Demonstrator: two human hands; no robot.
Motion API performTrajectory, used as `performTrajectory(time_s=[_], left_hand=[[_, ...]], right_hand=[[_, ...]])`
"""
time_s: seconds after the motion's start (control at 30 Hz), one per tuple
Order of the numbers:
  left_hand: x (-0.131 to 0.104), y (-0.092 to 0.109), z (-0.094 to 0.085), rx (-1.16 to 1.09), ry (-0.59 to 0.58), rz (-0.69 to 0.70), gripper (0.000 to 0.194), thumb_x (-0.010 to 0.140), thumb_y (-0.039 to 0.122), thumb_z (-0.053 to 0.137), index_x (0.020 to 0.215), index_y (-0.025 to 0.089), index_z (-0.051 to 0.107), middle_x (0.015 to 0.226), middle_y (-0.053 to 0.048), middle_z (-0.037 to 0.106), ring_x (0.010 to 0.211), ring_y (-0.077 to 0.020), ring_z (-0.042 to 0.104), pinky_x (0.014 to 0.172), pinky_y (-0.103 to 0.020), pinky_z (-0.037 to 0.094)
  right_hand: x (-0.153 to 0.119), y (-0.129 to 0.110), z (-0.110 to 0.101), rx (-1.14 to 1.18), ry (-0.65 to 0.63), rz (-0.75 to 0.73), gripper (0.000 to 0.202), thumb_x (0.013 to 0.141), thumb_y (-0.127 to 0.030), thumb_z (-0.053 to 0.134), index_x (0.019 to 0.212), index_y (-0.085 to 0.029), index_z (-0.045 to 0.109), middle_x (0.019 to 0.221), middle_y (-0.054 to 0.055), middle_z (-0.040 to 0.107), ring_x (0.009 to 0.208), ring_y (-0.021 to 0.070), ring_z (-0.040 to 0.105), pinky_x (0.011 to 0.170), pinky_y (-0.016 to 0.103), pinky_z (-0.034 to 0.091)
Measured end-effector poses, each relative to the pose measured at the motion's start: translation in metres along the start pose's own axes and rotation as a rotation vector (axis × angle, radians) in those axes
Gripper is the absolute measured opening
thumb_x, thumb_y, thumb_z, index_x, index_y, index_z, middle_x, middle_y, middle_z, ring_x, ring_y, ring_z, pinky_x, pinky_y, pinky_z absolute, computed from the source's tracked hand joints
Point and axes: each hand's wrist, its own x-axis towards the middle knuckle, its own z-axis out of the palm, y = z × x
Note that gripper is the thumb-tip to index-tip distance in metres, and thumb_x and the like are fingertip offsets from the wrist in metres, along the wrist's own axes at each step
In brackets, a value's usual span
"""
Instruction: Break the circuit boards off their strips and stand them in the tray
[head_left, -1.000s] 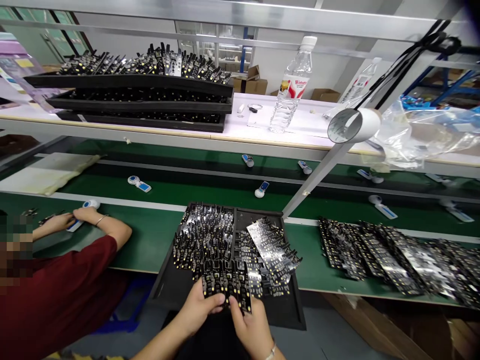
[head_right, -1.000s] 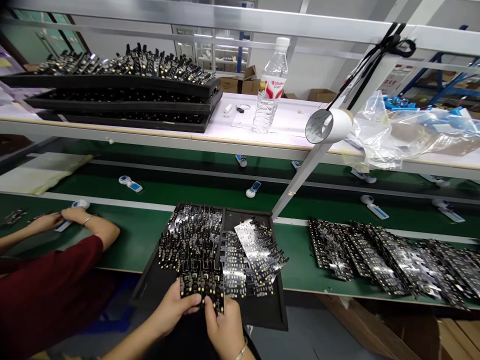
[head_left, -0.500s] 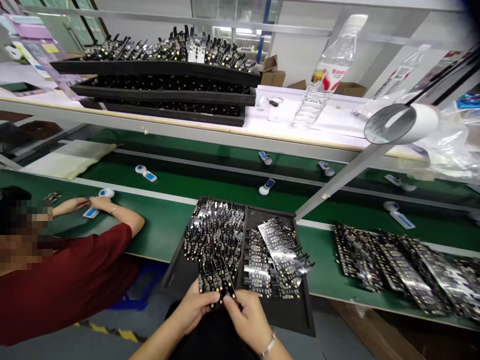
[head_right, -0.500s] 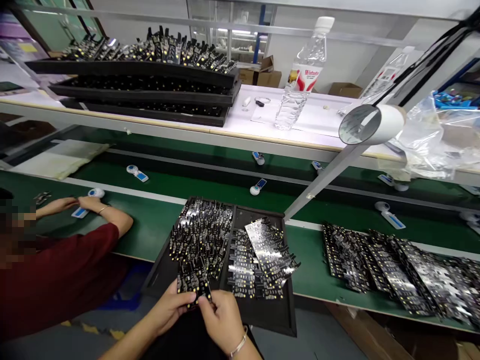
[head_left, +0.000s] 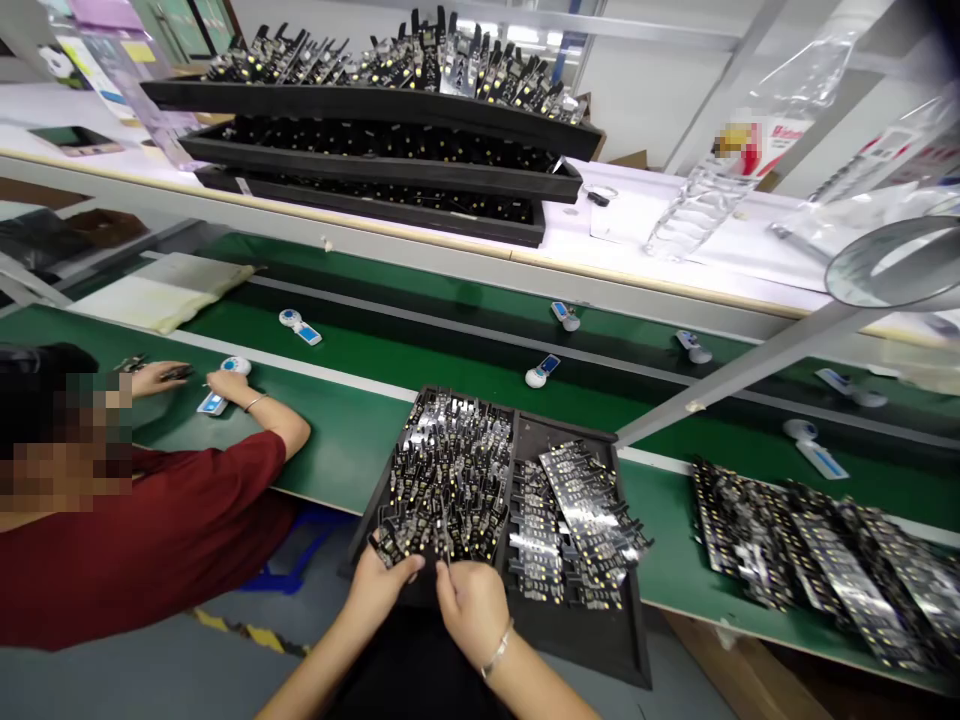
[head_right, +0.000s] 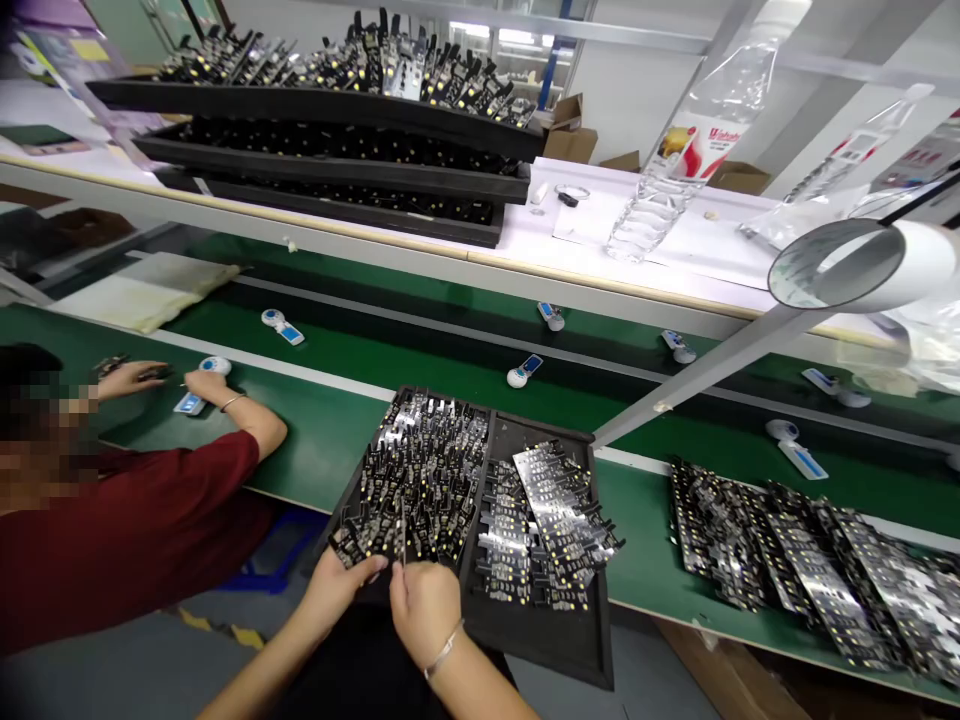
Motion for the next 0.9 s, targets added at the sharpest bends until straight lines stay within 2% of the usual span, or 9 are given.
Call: performTrajectory(time_s=[0.1, 0.17, 0.27, 0.33, 0.43, 0.53, 0.67, 0.8, 0.9], left_hand=[[0.032, -0.001, -0.016, 0.246, -0.023, 0.077, 0.056, 0.063, 0.029, 0.073, 0.112, 0.017, 0.047, 0.104, -0.008, 0.068, 0.093, -0.0255, 0.065, 0.083, -0.037, 0.05], [0.053, 0.005, -0.024, 0.327, -0.057, 0.097, 0.074, 0.054, 0.027, 0.079, 0.119, 0.017, 0.046, 0.114, -0.01, 0.065, 0.106, -0.0291, 0.061, 0.093, -0.039, 0.045], [0.069, 0.017, -0.032, 0.398, -0.108, 0.081, 0.09, 0.047, 0.035, 0.083, 0.125, 0.017, 0.043, 0.112, -0.012, 0.067, 0.104, -0.0328, 0.062, 0.091, -0.042, 0.046], [0.069, 0.022, -0.036, 0.454, -0.133, 0.083, 0.092, 0.051, 0.043, 0.081, 0.129, 0.017, 0.041, 0.113, -0.013, 0.067, 0.105, -0.0331, 0.062, 0.09, -0.041, 0.046], [0.061, 0.023, -0.04, 0.668, -0.095, 0.118, 0.08, 0.066, 0.053, 0.069, 0.132, 0.018, 0.038, 0.111, -0.013, 0.069, 0.102, -0.0321, 0.064, 0.086, -0.038, 0.047], [0.055, 0.018, -0.043, 0.878, 0.012, 0.15, 0.055, 0.084, 0.052, 0.047, 0.128, 0.019, 0.046, 0.109, -0.014, 0.07, 0.101, -0.0312, 0.065, 0.084, -0.036, 0.046], [0.06, 0.014, -0.047, 0.913, 0.035, 0.155, 0.04, 0.09, 0.048, 0.035, 0.102, 0.021, 0.062, 0.089, -0.009, 0.073, 0.089, -0.0268, 0.068, 0.074, -0.03, 0.046], [0.068, 0.017, -0.055, 0.948, 0.055, 0.154, 0.041, 0.085, 0.056, 0.04, 0.071, 0.024, 0.062, 0.064, -0.002, 0.066, 0.069, -0.0238, 0.065, 0.062, -0.028, 0.04], [0.072, 0.016, -0.06, 0.957, 0.154, 0.142, 0.039, 0.076, 0.061, 0.051, 0.08, 0.023, 0.061, 0.073, -0.005, 0.065, 0.074, -0.0274, 0.063, 0.062, -0.031, 0.04]], right_hand=[[0.026, 0.008, 0.016, 0.303, -0.127, 0.269, 0.052, 0.096, -0.048, 0.022, 0.08, -0.018, 0.061, 0.069, 0.006, 0.067, 0.062, 0.0132, 0.063, 0.059, 0.021, 0.044], [0.045, 0.011, 0.031, 0.354, -0.243, 0.372, 0.053, 0.096, -0.048, 0.019, 0.079, -0.016, 0.059, 0.064, 0.005, 0.066, 0.052, 0.0124, 0.062, 0.051, 0.021, 0.046], [0.055, 0.012, 0.045, 0.336, -0.422, 0.448, 0.054, 0.095, -0.048, 0.025, 0.063, -0.017, 0.055, 0.047, 0.003, 0.06, 0.038, 0.0144, 0.057, 0.039, 0.023, 0.045], [0.047, 0.016, 0.04, 0.299, -0.45, 0.433, 0.048, 0.091, -0.048, 0.037, 0.059, -0.018, 0.056, 0.044, 0.003, 0.059, 0.036, 0.0156, 0.056, 0.04, 0.025, 0.045], [0.024, 0.039, 0.007, 0.183, -0.291, 0.351, 0.031, 0.083, -0.043, 0.052, 0.067, -0.02, 0.064, 0.06, 0.004, 0.067, 0.056, 0.0187, 0.065, 0.058, 0.028, 0.05], [0.009, 0.083, -0.045, 0.006, -0.021, 0.359, 0.031, 0.086, -0.039, 0.044, 0.093, -0.018, 0.067, 0.085, 0.01, 0.071, 0.085, 0.025, 0.066, 0.081, 0.035, 0.047], [0.009, 0.153, -0.096, -0.209, 0.283, 0.449, 0.055, 0.086, -0.034, 0.043, 0.13, -0.003, 0.044, 0.128, 0.025, 0.05, 0.123, 0.0338, 0.045, 0.104, 0.044, 0.03], [0.02, 0.203, -0.106, -0.416, 0.337, 0.508, 0.089, 0.071, -0.051, 0.063, 0.144, -0.014, 0.027, 0.148, 0.019, 0.028, 0.135, 0.041, 0.023, 0.105, 0.054, 0.025], [0.025, 0.219, -0.102, -0.472, 0.305, 0.536, 0.09, 0.068, -0.053, 0.065, 0.142, -0.016, 0.031, 0.146, 0.017, 0.032, 0.134, 0.0399, 0.027, 0.103, 0.054, 0.029]])
